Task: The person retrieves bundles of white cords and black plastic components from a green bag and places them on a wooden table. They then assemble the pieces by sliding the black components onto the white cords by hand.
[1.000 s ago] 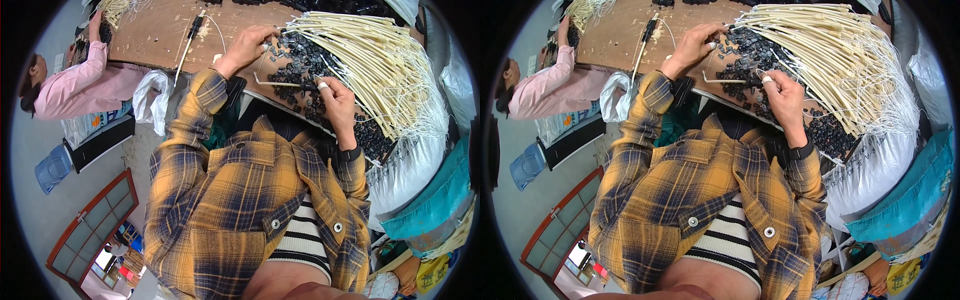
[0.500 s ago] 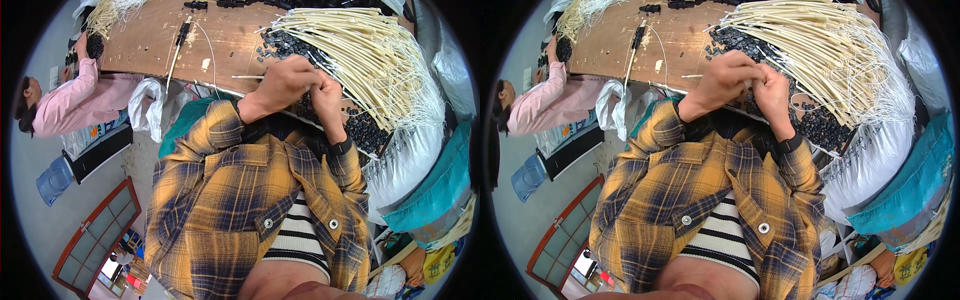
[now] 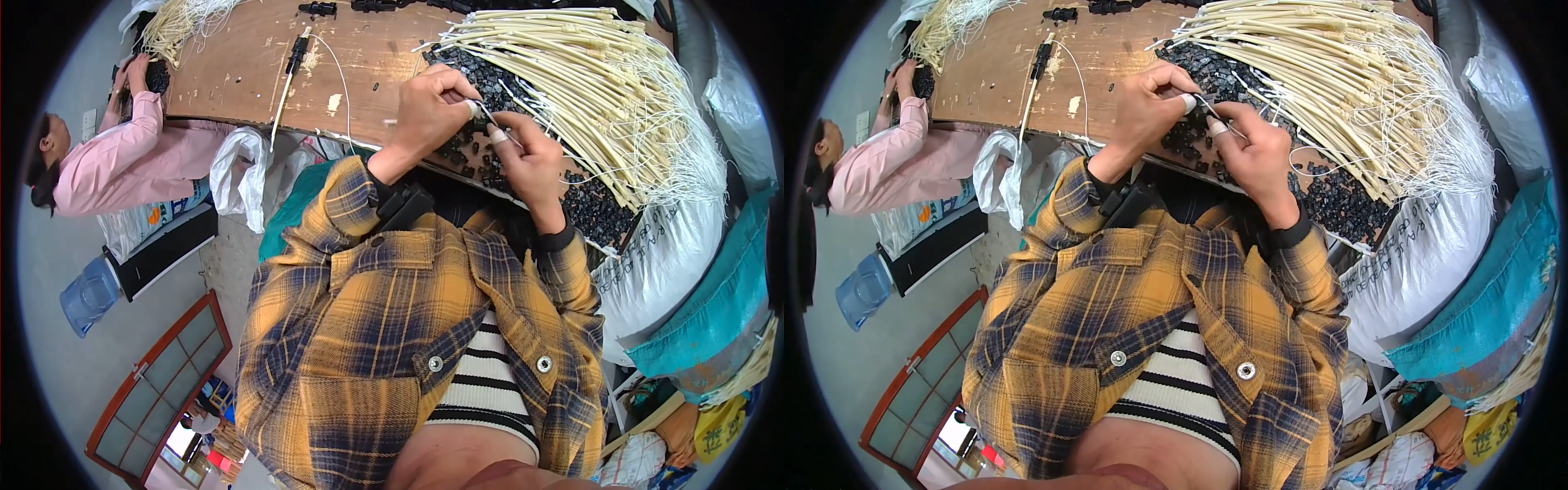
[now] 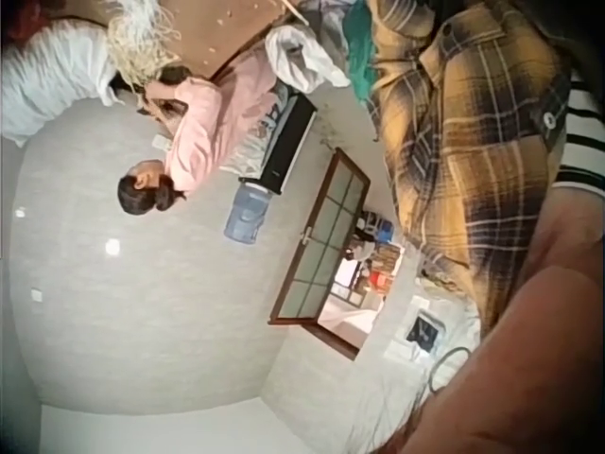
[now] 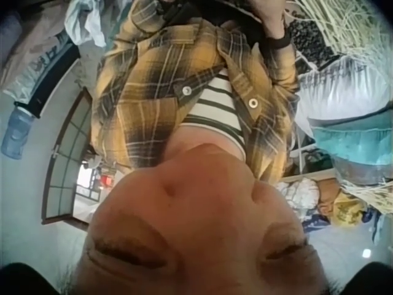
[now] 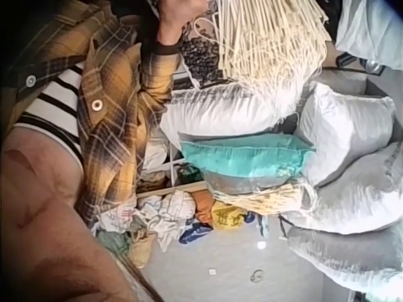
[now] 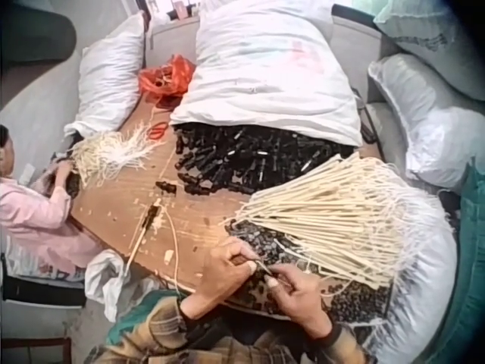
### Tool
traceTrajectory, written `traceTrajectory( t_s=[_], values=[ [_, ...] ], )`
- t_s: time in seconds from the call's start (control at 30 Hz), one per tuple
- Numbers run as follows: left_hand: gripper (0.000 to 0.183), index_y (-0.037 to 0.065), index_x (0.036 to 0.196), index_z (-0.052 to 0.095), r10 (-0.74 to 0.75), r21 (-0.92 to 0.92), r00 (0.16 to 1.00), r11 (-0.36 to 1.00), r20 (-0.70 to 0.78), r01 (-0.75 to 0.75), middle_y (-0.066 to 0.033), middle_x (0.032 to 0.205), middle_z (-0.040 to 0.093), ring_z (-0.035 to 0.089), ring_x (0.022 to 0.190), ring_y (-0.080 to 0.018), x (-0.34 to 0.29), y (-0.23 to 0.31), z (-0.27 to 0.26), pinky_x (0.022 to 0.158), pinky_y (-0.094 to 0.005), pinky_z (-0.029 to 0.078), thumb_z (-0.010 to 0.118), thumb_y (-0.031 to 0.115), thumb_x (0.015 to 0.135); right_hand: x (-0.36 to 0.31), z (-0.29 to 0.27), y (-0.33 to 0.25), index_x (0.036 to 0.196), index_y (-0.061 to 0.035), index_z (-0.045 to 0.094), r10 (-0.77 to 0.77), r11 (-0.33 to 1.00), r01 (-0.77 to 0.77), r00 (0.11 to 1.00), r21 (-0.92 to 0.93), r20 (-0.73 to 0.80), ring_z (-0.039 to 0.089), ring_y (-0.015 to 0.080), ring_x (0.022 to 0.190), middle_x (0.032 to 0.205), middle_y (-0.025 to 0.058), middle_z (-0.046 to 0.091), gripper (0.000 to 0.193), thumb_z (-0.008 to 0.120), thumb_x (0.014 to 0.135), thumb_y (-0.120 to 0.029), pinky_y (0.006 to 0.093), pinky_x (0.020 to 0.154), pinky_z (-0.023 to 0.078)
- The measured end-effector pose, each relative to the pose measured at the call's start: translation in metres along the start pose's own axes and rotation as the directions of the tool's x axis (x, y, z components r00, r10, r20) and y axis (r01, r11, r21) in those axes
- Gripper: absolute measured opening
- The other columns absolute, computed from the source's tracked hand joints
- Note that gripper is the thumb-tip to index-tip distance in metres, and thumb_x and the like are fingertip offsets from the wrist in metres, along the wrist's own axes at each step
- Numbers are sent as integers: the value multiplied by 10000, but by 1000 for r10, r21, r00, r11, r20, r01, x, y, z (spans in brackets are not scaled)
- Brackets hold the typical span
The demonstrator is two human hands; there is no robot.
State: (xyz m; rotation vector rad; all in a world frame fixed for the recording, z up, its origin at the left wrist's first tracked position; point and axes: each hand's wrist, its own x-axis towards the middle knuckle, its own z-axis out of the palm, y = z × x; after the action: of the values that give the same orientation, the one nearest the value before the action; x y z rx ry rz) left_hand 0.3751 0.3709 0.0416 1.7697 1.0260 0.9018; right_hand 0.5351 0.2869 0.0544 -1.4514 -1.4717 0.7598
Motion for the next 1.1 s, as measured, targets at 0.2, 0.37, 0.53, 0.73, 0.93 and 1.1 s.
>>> traceTrajectory(
  t_s=[0.2,0.37,0.53,0.73,0.93,1.1],
  values=[
    [340,79,990,672,451,198,864,847,224,-493,-85,825,644,635,720,-229,9,10,-6,640,-300,515,673,25,654,4,-16,9,1043,17,610,290,402,-346,926,848,240,351,-11,497,669,-71,525,170,617,878,-25,152,450,259],
    [360,61,1066,655,232,223,914,922,333,-315,-111,995,682,662,808,-283,5,6,-14,730,-359,540,640,21,708,5,-19,-10,1109,-30,653,296,811,-332,943,482,152,367,16,499,621,-94,469,237,588,882,-44,176,477,300],
    [315,54,1040,671,106,240,913,947,394,-214,-149,874,683,663,742,-268,8,2,-16,674,-348,512,609,70,732,7,-25,-7,1144,-120,670,-227,841,320,941,-437,252,624,256,582,779,121,669,378,617,782,-24,331,525,488],
    [291,66,1014,691,-76,189,920,982,384,2,-151,737,660,634,640,-248,11,16,-14,606,-351,483,599,114,742,14,-8,1,1083,-90,686,-333,872,339,939,-352,80,613,239,542,762,112,674,316,664,773,-34,305,506,484],
    [316,95,1005,701,-58,337,934,939,353,-69,-155,717,647,622,654,-310,10,15,-27,614,-380,484,607,152,708,14,-20,-7,1159,-167,679,-246,727,402,909,-557,335,587,193,507,733,75,677,346,660,826,-74,285,475,454],
    [265,88,954,675,115,394,949,890,295,-230,-123,756,651,638,688,-312,0,7,-16,616,-405,496,617,119,697,24,-8,-3,1076,-92,699,-273,907,314,946,-281,176,452,136,435,539,35,529,267,714,814,-145,292,449,395]
  ],
)
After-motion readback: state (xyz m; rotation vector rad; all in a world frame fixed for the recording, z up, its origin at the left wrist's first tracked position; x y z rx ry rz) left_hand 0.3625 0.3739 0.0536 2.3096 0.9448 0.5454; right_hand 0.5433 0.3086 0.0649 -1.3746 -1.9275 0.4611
